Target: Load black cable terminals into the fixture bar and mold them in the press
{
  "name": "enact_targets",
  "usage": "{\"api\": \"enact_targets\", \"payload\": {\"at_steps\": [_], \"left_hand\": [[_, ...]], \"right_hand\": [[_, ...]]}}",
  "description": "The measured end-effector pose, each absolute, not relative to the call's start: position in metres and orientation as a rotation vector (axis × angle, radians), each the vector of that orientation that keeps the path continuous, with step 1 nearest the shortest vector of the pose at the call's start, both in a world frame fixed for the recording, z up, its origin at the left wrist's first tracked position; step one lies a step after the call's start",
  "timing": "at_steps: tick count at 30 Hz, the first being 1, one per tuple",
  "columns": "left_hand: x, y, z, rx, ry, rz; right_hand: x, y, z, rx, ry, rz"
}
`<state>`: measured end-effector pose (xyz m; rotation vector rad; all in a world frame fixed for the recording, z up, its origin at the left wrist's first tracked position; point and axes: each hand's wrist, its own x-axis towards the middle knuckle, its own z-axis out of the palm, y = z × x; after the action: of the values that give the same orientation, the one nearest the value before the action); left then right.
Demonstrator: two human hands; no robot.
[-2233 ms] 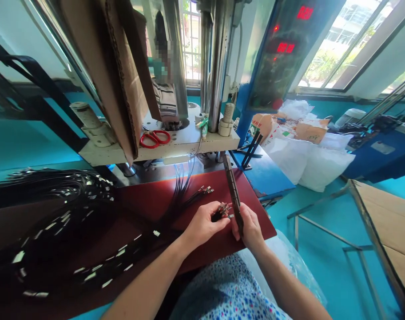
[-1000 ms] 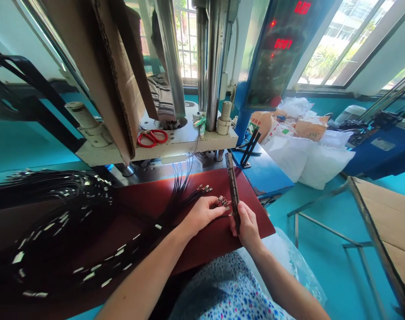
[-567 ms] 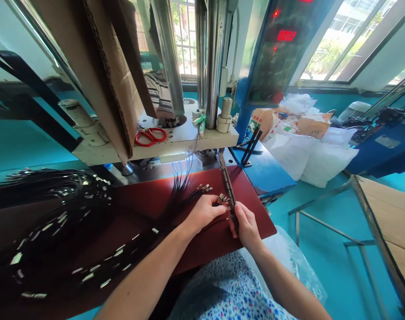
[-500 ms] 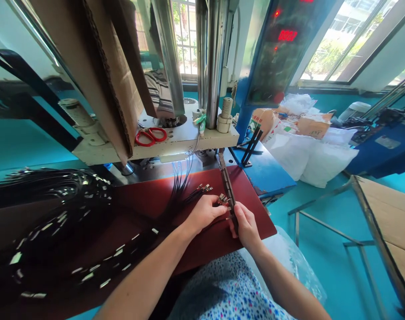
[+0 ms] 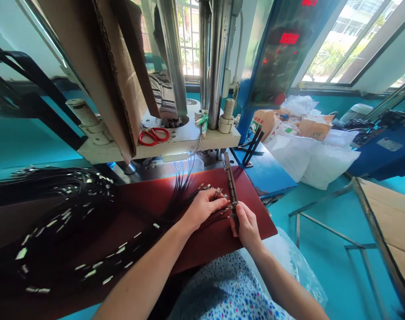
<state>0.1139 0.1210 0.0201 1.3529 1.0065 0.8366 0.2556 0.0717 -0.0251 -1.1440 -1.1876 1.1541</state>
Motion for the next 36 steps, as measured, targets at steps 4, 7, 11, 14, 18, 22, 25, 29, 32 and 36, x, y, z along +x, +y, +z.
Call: {"api": "enact_targets", "payload": {"at_steps": [4,7,11,14,18,22,25,29,32,36], "left_hand": [[0.114,0.124,0.020,1.529,1.071,0.788],[0.115,0.121,0.021,1.610,1.006,0.740],[0.118,0.116,0.020,1.752,1.028,0.784],[0.118,0.117,0.019,1.703,1.054,0.877],[0.114,0.125,0.022,1.474,1.074,0.840],[0.112,0.131,0.025,1.470,1.023,0.650],[0.112,0.133,0.024,1.484,1.001,0.594],[0.112,0.134,0.023,1.506,0.971,0.570],[0.112,0.135,0.023,1.532,0.967,0.602],[0.111,0.132,0.021,1.514,1.006,0.668]], "right_hand": [[0.256,0.070,-0.026,-1.132,-1.168,1.162],[0.256,0.070,-0.025,-1.136,-1.187,1.166],[0.256,0.071,-0.024,-1.137,-1.185,1.174],[0.255,0.071,-0.023,-1.148,-1.159,1.186],[0.255,0.070,-0.023,-1.121,-1.097,1.229],[0.256,0.069,-0.025,-1.094,-1.126,1.258],[0.258,0.069,-0.026,-1.085,-1.136,1.273],[0.259,0.070,-0.027,-1.068,-1.164,1.270],[0.257,0.071,-0.028,-1.104,-1.235,1.232],[0.255,0.071,-0.027,-1.156,-1.318,1.189]]}}
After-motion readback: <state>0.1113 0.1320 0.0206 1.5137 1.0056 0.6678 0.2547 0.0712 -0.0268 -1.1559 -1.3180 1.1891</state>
